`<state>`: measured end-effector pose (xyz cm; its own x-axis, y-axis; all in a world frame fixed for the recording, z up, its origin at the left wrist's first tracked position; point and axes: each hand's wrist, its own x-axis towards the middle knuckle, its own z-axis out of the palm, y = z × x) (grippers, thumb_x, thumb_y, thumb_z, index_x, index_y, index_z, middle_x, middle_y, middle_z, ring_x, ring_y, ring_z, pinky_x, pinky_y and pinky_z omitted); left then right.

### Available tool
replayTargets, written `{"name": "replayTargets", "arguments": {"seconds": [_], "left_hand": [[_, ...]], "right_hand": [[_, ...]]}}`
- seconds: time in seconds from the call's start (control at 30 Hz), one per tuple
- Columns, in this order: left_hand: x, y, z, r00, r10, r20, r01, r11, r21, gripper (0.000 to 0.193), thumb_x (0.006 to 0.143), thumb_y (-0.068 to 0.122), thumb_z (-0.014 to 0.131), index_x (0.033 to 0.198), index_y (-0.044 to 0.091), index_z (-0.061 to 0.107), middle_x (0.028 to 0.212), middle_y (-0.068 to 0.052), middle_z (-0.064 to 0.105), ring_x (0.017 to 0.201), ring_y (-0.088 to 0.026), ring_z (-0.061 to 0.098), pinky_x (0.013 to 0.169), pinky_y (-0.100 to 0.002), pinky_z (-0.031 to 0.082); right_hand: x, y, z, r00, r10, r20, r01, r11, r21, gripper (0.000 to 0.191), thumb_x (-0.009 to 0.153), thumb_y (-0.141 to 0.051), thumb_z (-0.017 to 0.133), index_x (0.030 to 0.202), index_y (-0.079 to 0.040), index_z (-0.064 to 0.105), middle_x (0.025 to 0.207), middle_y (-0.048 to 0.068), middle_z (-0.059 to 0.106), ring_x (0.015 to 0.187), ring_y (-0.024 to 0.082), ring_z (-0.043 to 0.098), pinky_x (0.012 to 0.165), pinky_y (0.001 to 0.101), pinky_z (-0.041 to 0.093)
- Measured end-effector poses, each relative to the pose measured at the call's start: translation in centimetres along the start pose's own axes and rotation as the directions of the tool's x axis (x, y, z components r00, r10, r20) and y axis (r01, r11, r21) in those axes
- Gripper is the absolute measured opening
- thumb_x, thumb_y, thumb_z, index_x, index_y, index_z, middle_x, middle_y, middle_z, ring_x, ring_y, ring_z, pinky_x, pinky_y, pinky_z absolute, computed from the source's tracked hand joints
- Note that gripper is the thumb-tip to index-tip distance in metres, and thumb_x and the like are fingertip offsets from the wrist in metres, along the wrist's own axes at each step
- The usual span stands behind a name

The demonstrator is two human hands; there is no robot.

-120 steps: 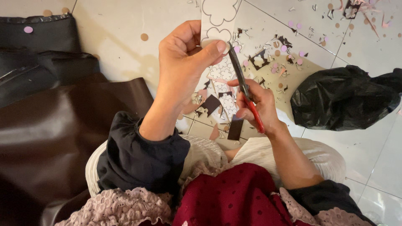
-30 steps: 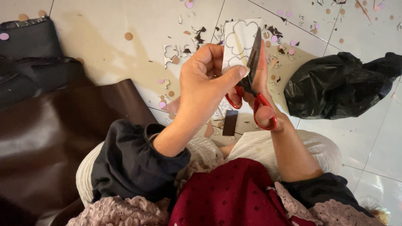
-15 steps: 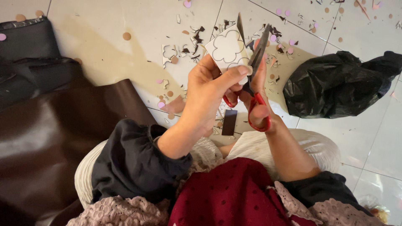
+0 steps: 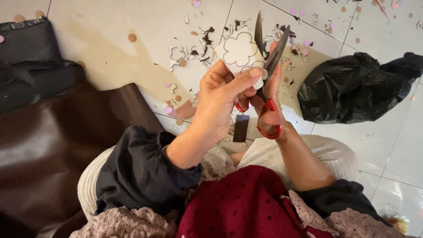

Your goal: The person sits on the floor and uses red-handled scissors to cut a white paper shape with a cloud-like outline. They trim the edges of the paper, rotate it, and continue cutting until the shape is refined. Cut pieces fall onto the tiled floor.

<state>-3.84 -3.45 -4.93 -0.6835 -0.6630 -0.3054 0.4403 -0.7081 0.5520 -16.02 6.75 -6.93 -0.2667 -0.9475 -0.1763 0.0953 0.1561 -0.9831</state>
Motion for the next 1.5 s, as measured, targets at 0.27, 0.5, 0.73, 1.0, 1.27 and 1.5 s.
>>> {"name": "replayTargets", "arguments": {"seconds": [0.27, 0.5, 0.73, 1.0, 1.27, 1.5], "left_hand": [[-0.1, -0.1, 0.1, 0.999, 0.022, 0.042, -0.021, 1.0, -0.017, 0.017, 0.09, 0.012, 0.081, 0.097, 0.003, 0.068, 0.078, -0.003, 0.066, 0.061, -0.009, 0.058, 0.052, -0.024, 0.046], [-0.2, 0.6, 0.2, 0.994, 0.051, 0.091, -0.051, 0.999, -0.012, 0.02, 0.09, 0.009, 0.081, 0.101, -0.002, 0.068, 0.08, -0.007, 0.068, 0.063, -0.012, 0.062, 0.051, -0.027, 0.052], [-0.5, 1.7, 0.4, 0.99, 0.05, 0.133, -0.054, 0.998, 0.025, 0.017, 0.091, 0.003, 0.076, 0.104, -0.004, 0.067, 0.084, -0.01, 0.072, 0.061, -0.018, 0.068, 0.056, -0.031, 0.056], [-0.1, 2.2, -0.1, 0.991, -0.003, 0.134, -0.015, 0.992, 0.128, 0.014, 0.09, 0.003, 0.077, 0.098, -0.004, 0.067, 0.086, -0.009, 0.073, 0.065, -0.017, 0.071, 0.062, -0.027, 0.055], [-0.1, 2.1, -0.1, 0.985, 0.058, 0.161, -0.08, 0.988, 0.13, 0.014, 0.095, 0.006, 0.076, 0.101, -0.005, 0.068, 0.087, -0.009, 0.073, 0.069, -0.012, 0.067, 0.062, -0.025, 0.051], [-0.7, 3.1, 0.1, 0.981, 0.081, 0.176, -0.11, 0.981, 0.158, 0.015, 0.096, 0.004, 0.074, 0.089, -0.003, 0.063, 0.08, -0.01, 0.071, 0.062, -0.015, 0.07, 0.058, -0.027, 0.056]], "right_hand": [[0.0, -0.5, -0.3, 1.0, 0.004, -0.021, -0.004, 1.0, -0.007, 0.162, 0.043, -0.102, 0.057, 0.166, -0.03, -0.019, 0.142, 0.003, 0.039, 0.104, 0.019, 0.046, 0.082, 0.0378, 0.047], [0.0, -1.5, -1.2, 0.999, 0.022, -0.025, -0.025, 0.994, -0.11, 0.164, 0.041, -0.107, 0.051, 0.169, -0.025, -0.012, 0.178, 0.003, -0.001, 0.142, 0.027, 0.042, 0.11, 0.0444, 0.049], [0.4, -2.9, -2.2, 0.997, 0.055, 0.044, -0.048, 0.985, -0.164, 0.17, 0.037, -0.109, 0.053, 0.167, -0.022, -0.011, 0.179, 0.01, 0.005, 0.161, 0.03, 0.028, 0.109, 0.044, 0.05], [1.0, -4.2, -1.9, 0.998, 0.063, 0.005, -0.059, 0.962, -0.265, 0.17, 0.032, -0.11, 0.054, 0.159, -0.015, -0.008, 0.173, 0.011, 0.005, 0.158, 0.025, 0.022, 0.115, 0.0363, 0.043], [0.8, -3.9, -1.9, 0.996, 0.078, 0.049, -0.064, 0.971, -0.23, 0.175, 0.026, -0.106, 0.05, 0.166, -0.022, -0.011, 0.158, 0.013, 0.028, 0.081, 0.019, 0.044, 0.064, 0.0314, 0.04], [0.6, -3.9, -2.3, 0.997, 0.06, 0.044, -0.044, 0.953, -0.301, 0.175, 0.028, -0.109, 0.048, 0.163, -0.018, -0.014, 0.177, 0.01, 0.007, 0.148, 0.014, 0.035, 0.103, 0.0298, 0.046]]}}
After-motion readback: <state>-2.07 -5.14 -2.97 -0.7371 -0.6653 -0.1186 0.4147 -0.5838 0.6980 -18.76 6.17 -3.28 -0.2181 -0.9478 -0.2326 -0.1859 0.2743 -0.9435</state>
